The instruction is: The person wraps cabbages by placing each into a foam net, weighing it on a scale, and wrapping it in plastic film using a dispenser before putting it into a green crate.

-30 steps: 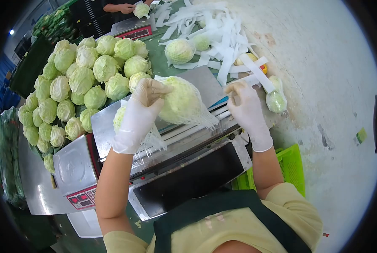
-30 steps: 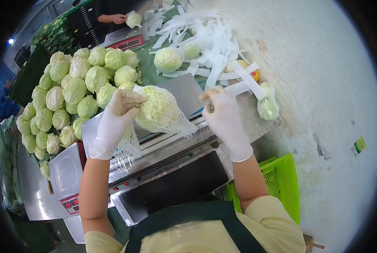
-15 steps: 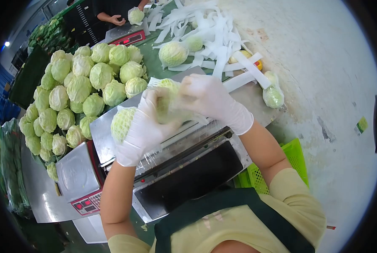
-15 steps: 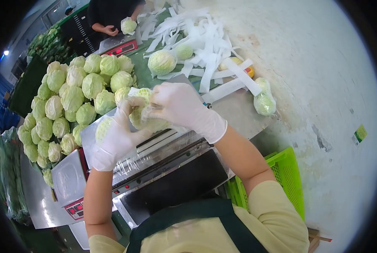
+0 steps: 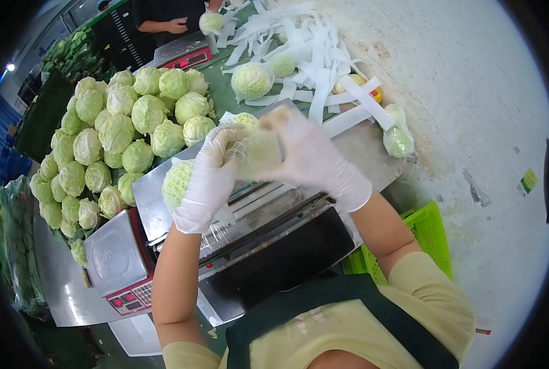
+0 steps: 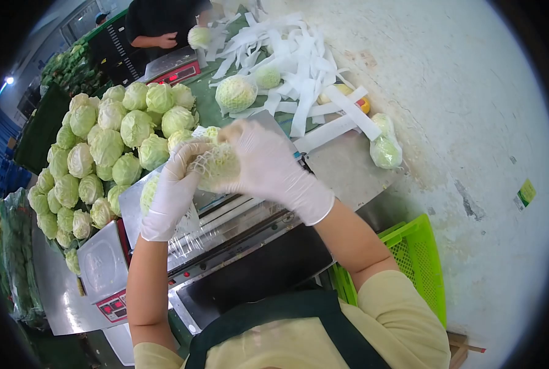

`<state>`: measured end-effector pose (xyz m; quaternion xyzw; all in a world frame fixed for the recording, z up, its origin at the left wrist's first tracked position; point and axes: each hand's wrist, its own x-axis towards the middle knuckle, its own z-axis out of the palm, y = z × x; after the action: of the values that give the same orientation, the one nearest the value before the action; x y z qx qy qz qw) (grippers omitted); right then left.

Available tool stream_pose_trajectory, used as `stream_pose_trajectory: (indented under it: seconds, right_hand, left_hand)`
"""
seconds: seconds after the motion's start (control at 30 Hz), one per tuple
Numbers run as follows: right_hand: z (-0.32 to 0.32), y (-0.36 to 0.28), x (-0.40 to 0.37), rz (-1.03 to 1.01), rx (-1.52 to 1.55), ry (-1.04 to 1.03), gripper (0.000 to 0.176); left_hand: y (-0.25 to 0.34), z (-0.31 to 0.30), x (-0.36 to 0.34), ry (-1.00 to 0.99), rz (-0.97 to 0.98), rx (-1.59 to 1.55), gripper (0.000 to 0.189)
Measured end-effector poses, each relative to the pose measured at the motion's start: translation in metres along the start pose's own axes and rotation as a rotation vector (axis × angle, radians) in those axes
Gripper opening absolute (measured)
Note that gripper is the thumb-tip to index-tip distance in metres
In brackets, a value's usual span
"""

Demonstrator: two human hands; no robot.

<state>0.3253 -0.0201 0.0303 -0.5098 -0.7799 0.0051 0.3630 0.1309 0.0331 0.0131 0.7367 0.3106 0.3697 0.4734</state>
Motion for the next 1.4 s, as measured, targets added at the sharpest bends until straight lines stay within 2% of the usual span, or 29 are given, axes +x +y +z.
stream_pose_trajectory:
  seconds: [0.03,0.07,0.17,0.23,0.27,0.37,0.4,0.47,0.57,0.67,0.77,0.87,0.97,1.07,1.13,1.27,1.4]
  right_hand:
    - [0.009,-0.002,-0.005,0.007,-0.074,-0.014,0.047]
    - [0.02,0.0,-0.006,0.049,-0.072,0.036,0.038]
    - [0.004,0.004,0.004,0.41,0.157,-0.055,0.028]
    - [0.002,0.009,0.011,0.398,0.078,-0.03,0.022]
    - [0.002,0.009,0.014,0.389,0.037,-0.015,0.02]
    - [-0.004,0.005,0.022,0.597,0.412,-0.067,0.02]
    - [0.001,0.008,0.021,0.592,0.494,-0.032,0.02]
    - [0.011,0.017,0.019,0.576,0.655,0.04,0.022]
    - [0.013,0.012,0.013,0.378,0.479,0.036,0.023]
    - [0.014,0.022,0.009,-0.09,0.124,-0.038,0.026]
    - [0.009,0.025,0.015,-0.131,-0.007,-0.15,0.035]
    - [0.006,0.035,0.021,-0.145,0.066,-0.274,0.039]
    - [0.007,0.043,0.029,-0.287,0.027,-0.299,0.032]
    - [0.01,0.043,0.033,-0.416,-0.144,-0.31,0.026]
    - [0.012,0.043,0.034,-0.434,-0.158,-0.271,0.024]
    - [0.018,0.048,0.029,-0.471,-0.237,-0.171,0.02]
    - [0.023,0.06,0.02,-0.201,0.214,-0.035,0.016]
  left_hand:
    - [0.001,0.0,0.0,-0.016,-0.004,0.014,0.042]
    - [0.001,0.0,0.0,-0.014,-0.038,-0.051,0.043]
    - [0.0,0.0,0.004,0.011,-0.087,-0.211,0.046]
    - [-0.002,-0.002,0.007,0.026,-0.061,-0.276,0.047]
    - [-0.004,-0.003,0.007,0.042,-0.045,-0.204,0.046]
    - [-0.015,-0.008,0.008,0.062,-0.004,-0.051,0.045]
    - [-0.02,-0.011,0.009,0.043,0.0,-0.038,0.046]
    - [-0.021,-0.012,0.009,0.024,0.038,0.041,0.05]
    - [-0.013,-0.013,0.008,0.043,0.083,0.148,0.057]
    - [-0.014,-0.014,0.008,0.044,0.038,0.083,0.062]
    - [-0.013,-0.013,0.01,0.017,-0.004,0.076,0.061]
    - [-0.008,-0.011,0.013,0.01,-0.05,0.111,0.06]
    - [-0.006,-0.012,0.016,-0.001,-0.046,0.147,0.058]
    - [-0.009,-0.012,0.019,-0.005,-0.048,0.127,0.054]
    - [-0.006,-0.009,0.02,0.012,-0.068,0.08,0.047]
    - [-0.007,-0.008,0.02,0.026,0.029,0.159,0.045]
    - [-0.012,-0.003,0.025,0.039,0.082,0.171,0.046]
